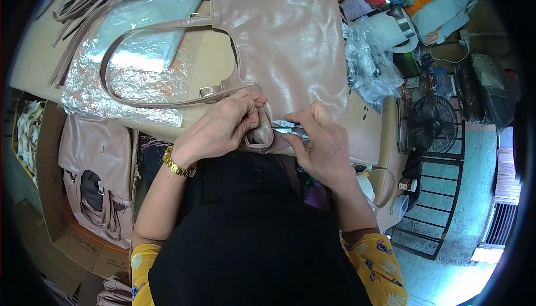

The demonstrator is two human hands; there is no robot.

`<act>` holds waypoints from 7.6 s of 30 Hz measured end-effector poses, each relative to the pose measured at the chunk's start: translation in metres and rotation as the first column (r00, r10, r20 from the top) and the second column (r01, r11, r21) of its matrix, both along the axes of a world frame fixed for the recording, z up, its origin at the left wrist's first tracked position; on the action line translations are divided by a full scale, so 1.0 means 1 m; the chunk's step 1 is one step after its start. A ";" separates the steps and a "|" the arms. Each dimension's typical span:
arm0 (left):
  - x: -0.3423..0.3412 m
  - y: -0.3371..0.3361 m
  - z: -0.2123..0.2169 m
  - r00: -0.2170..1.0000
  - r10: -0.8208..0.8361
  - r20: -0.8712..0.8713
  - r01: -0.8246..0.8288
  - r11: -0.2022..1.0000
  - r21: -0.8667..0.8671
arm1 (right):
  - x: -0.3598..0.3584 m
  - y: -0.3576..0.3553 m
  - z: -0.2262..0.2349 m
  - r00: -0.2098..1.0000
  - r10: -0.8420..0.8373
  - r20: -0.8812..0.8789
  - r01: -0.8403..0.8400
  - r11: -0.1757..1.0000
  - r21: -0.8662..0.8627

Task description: The person assembles a beige handbag by attaching straps and buckles, then uses a small tool to trim excess material from the strap attachments. They also wipe the bag's surface with a cloth and inspect the interior.

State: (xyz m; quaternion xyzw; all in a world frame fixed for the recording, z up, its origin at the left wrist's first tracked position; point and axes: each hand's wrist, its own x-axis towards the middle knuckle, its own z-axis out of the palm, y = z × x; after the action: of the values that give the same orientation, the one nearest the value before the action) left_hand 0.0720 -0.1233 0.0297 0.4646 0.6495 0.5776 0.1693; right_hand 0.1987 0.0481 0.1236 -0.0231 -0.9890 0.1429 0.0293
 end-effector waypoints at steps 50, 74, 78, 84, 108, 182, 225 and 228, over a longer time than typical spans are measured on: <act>-0.006 -0.014 -0.033 0.815 -0.219 0.536 -0.016 0.917 0.398 | -0.013 -0.005 -0.016 0.987 -0.123 0.106 0.162 0.796 -0.583; 0.051 -0.001 -0.002 0.850 0.483 -0.209 -0.480 0.874 0.071 | -0.004 0.003 -0.075 0.934 0.066 0.351 0.329 0.219 -0.918; 0.033 -0.008 0.003 0.922 0.304 -0.238 -0.317 0.948 -0.015 | -0.003 0.002 -0.079 0.947 0.085 0.310 0.269 0.319 -0.909; 0.032 -0.006 -0.006 0.872 0.380 -0.308 -0.381 0.923 0.060 | -0.004 0.003 -0.083 0.942 0.078 0.326 0.290 0.295 -0.910; 0.050 -0.059 -0.009 0.904 0.421 0.066 -0.391 0.882 -0.264 | -0.038 0.012 -0.100 0.980 -0.200 -0.026 0.096 0.577 -0.811; 0.051 -0.002 -0.016 0.861 0.394 -0.322 -0.465 0.865 -0.186 | 0.011 0.012 -0.062 0.986 -0.067 -0.152 0.026 0.966 -0.258; 0.050 -0.002 -0.019 0.864 0.403 -0.301 -0.457 0.879 -0.135 | -0.002 0.019 -0.076 0.993 -0.057 -0.107 -0.061 0.529 -0.846; 0.049 -0.002 -0.019 0.869 0.393 -0.302 -0.445 0.887 -0.125 | -0.010 0.016 -0.074 0.992 -0.024 -0.123 -0.085 0.597 -0.797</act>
State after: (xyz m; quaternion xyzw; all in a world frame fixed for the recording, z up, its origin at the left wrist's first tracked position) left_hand 0.1211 -0.1249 0.0108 0.3674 0.8039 0.4677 -0.0064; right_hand 0.1884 0.0646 0.0499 -0.0082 -0.8164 0.5727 0.0731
